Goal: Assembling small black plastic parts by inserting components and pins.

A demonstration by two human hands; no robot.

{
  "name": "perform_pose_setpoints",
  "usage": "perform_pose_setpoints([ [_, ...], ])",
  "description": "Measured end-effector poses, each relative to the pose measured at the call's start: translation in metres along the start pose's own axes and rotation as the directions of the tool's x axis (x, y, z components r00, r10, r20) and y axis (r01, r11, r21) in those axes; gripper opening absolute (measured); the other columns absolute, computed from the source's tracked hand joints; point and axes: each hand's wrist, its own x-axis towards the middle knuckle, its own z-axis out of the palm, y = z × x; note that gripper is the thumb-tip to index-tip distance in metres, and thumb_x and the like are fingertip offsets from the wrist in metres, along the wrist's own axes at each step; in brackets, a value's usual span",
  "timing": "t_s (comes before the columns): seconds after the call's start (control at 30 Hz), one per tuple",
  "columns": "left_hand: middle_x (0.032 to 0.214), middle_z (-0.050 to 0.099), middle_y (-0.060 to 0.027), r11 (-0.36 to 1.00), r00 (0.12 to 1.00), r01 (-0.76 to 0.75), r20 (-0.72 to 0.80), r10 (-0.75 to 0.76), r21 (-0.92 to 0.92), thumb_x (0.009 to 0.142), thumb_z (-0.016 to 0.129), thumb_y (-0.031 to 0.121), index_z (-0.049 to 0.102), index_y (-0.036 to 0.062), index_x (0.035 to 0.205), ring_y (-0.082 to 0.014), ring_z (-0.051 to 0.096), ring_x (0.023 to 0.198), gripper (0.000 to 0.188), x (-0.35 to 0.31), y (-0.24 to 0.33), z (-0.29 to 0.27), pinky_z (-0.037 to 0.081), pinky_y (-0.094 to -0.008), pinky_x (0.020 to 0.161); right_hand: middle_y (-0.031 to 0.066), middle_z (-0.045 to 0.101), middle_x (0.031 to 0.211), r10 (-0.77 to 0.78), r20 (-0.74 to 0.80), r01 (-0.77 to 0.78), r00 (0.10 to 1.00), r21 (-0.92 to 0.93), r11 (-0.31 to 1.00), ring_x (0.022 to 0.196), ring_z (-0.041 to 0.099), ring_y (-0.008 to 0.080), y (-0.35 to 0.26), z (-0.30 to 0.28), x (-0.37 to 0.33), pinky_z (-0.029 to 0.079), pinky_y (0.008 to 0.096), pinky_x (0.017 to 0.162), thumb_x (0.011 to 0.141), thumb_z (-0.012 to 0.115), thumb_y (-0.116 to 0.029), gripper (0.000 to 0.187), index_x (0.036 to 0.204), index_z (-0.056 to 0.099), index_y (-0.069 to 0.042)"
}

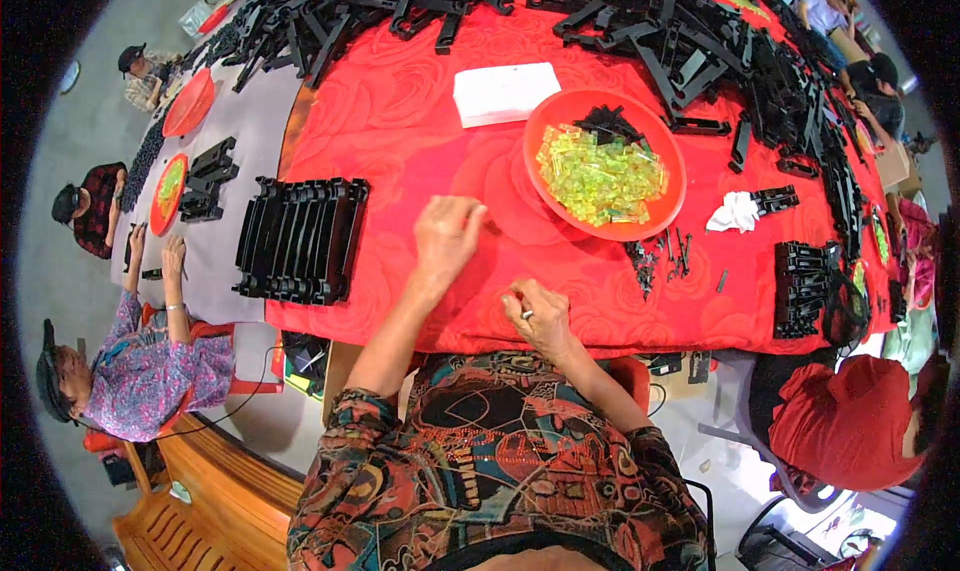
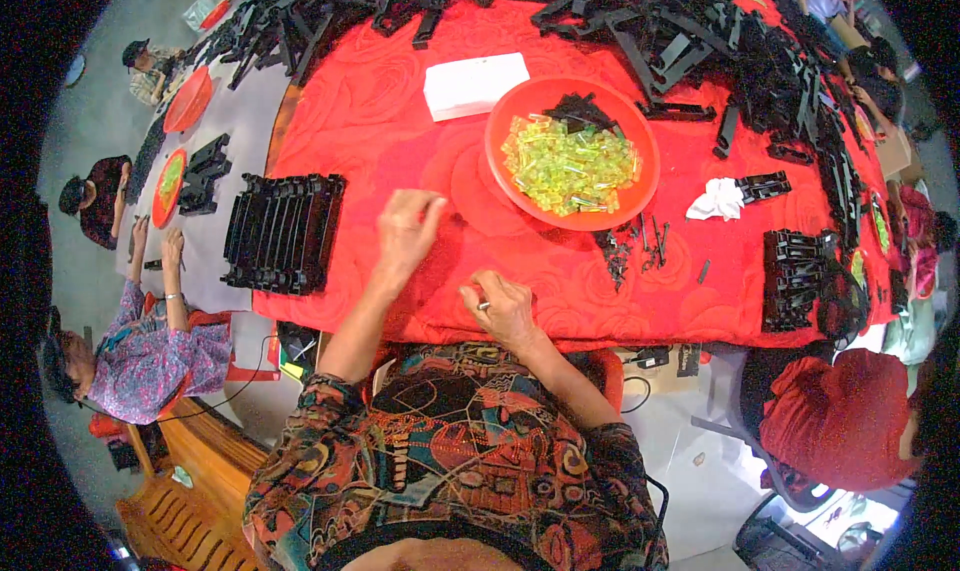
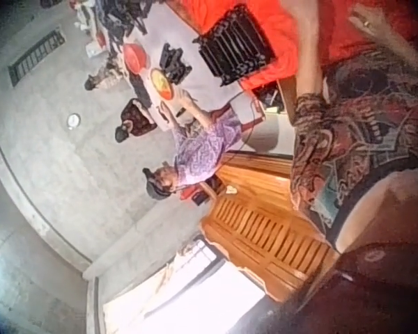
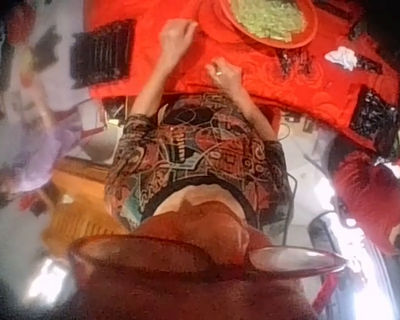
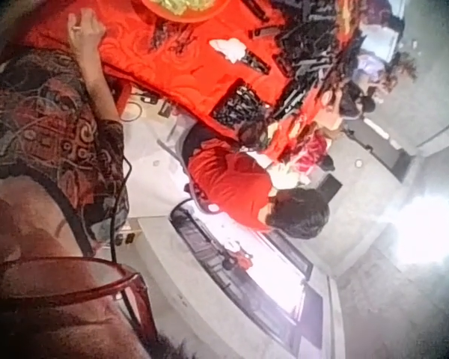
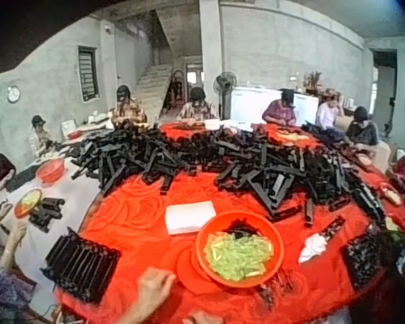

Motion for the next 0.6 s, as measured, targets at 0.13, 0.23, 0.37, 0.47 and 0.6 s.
perform_pose_setpoints([
  [0.13, 0.066, 0.058, -0.0102, 0.998, 0.979, 0.055, 0.197, -0.055, 0.007, 0.077, 0.064, 0.014, 0.056, 0.0059, 0.071, -0.0283, 0.057, 0.062, 0.013, -0.017, 0.007, 0.030, 0.046, -0.0374, 0.057, 0.0131, 0.055, 0.065, 0.013, -0.070, -0.008, 0.997, 0.058, 0.998, 0.055, 0.058, 0.0254, 0.000, -0.002, 0.002, 0.045, 0.0346, 0.050, 0.084, 0.054, -0.007, 0.006, 0.085, 0.056, -0.001],
  [0.23, 0.065, 0.057, -0.0105, 0.999, 0.986, 0.007, 0.166, -0.001, -0.033, 0.076, 0.064, 0.016, 0.054, 0.0062, 0.071, -0.0294, 0.055, 0.060, 0.014, -0.027, -0.002, 0.037, 0.046, -0.0387, 0.055, 0.0132, 0.053, 0.065, 0.074, -0.040, -0.070, 0.996, 0.080, 0.994, 0.055, 0.057, 0.0249, -0.001, -0.004, 0.003, 0.044, 0.0347, 0.049, 0.086, 0.053, -0.009, 0.008, 0.084, 0.056, -0.001],
  [0.37, 0.066, 0.056, -0.0104, 0.997, 0.981, 0.022, 0.194, -0.007, -0.075, 0.075, 0.064, 0.015, 0.053, 0.0060, 0.073, -0.0294, 0.055, 0.062, 0.014, -0.028, -0.004, 0.038, 0.045, -0.0396, 0.056, 0.0120, 0.052, 0.063, 0.065, -0.010, -0.064, 0.998, 0.058, 0.996, 0.052, 0.056, 0.0241, -0.002, -0.003, 0.008, 0.043, 0.0343, 0.048, 0.086, 0.053, -0.009, 0.009, 0.084, 0.055, -0.001],
  [0.47, 0.067, 0.055, -0.0102, 0.997, 0.978, 0.033, 0.206, -0.017, -0.076, 0.075, 0.064, 0.014, 0.053, 0.0061, 0.074, -0.0298, 0.055, 0.064, 0.014, -0.029, -0.005, 0.039, 0.045, -0.0397, 0.057, 0.0122, 0.054, 0.064, 0.064, 0.030, -0.063, 0.998, -0.013, 0.998, 0.052, 0.056, 0.0258, -0.002, -0.002, 0.007, 0.043, 0.0343, 0.047, 0.084, 0.056, -0.009, 0.007, 0.083, 0.055, -0.002],
  [0.6, 0.069, 0.057, -0.0105, 0.991, 0.972, 0.050, 0.236, -0.019, -0.125, 0.075, 0.063, 0.014, 0.053, 0.0062, 0.075, -0.0297, 0.056, 0.066, 0.012, -0.028, -0.004, 0.037, 0.045, -0.0399, 0.061, 0.0128, 0.055, 0.065, -0.027, -0.025, 0.024, 0.999, -0.099, 0.995, 0.053, 0.057, 0.0277, -0.001, 0.005, 0.005, 0.044, 0.0351, 0.047, 0.081, 0.058, -0.008, 0.005, 0.082, 0.055, -0.003],
])
